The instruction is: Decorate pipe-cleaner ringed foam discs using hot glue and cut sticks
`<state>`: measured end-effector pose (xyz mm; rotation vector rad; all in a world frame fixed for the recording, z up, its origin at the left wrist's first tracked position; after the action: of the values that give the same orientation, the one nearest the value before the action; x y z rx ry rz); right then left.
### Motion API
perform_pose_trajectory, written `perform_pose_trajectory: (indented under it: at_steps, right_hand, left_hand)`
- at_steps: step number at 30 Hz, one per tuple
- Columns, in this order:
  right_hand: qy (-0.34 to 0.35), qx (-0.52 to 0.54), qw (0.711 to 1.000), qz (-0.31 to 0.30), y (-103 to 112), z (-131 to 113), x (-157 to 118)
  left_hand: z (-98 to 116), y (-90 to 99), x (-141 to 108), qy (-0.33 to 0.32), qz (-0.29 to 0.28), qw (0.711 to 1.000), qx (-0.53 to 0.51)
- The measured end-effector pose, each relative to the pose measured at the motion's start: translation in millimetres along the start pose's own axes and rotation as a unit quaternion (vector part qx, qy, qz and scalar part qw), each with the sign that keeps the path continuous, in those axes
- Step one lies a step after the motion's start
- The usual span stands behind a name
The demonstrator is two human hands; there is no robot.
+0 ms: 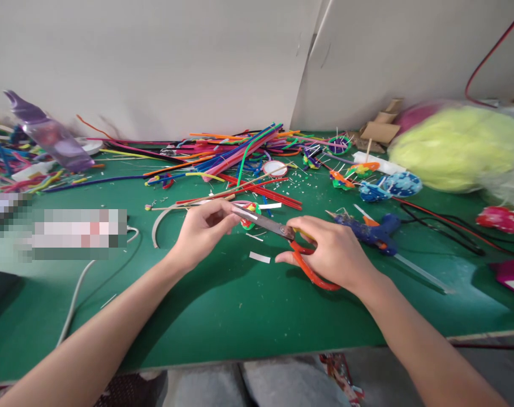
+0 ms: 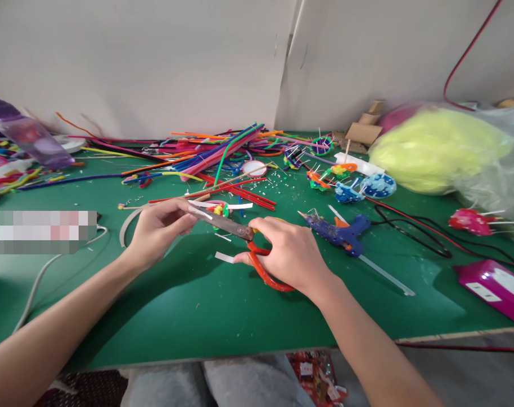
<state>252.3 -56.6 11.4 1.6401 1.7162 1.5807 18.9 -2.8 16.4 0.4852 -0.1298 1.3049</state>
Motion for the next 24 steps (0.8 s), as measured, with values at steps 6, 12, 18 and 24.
perform_pose_trajectory:
  at_steps: [6, 12, 18, 24]
  right_hand:
    - [0.009, -0.018, 1.0, 0.005, -1.2, -2.4, 0.8]
    - [0.022, -0.008, 1.0, 0.018, -2.9, -1.4, 1.3]
    - [0.03, 0.005, 0.999, 0.031, -4.8, 1.4, 0.4]
    - [0.029, 0.013, 0.999, 0.039, -5.6, 2.5, -0.8]
  left_hand:
    - [3.5, -3.0, -1.2, 0.007, -0.02, 1.0, 0.023]
    - [7.6, -6.4, -1.2, 0.013, -0.024, 0.999, 0.025]
    - [7.2, -6.4, -1.9, 0.01, -0.027, 0.999, 0.034]
    - [6.8, -6.2, -2.1, 0.01, -0.025, 0.999, 0.026]
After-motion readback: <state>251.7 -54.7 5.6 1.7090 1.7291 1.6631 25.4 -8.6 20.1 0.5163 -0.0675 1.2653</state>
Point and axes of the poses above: each hand's wrist, its own x-axis towards the middle knuckle, its own y-axis out of the back of the hand, z = x × y, the point moved 1 cm from there along x, towards the middle knuckle
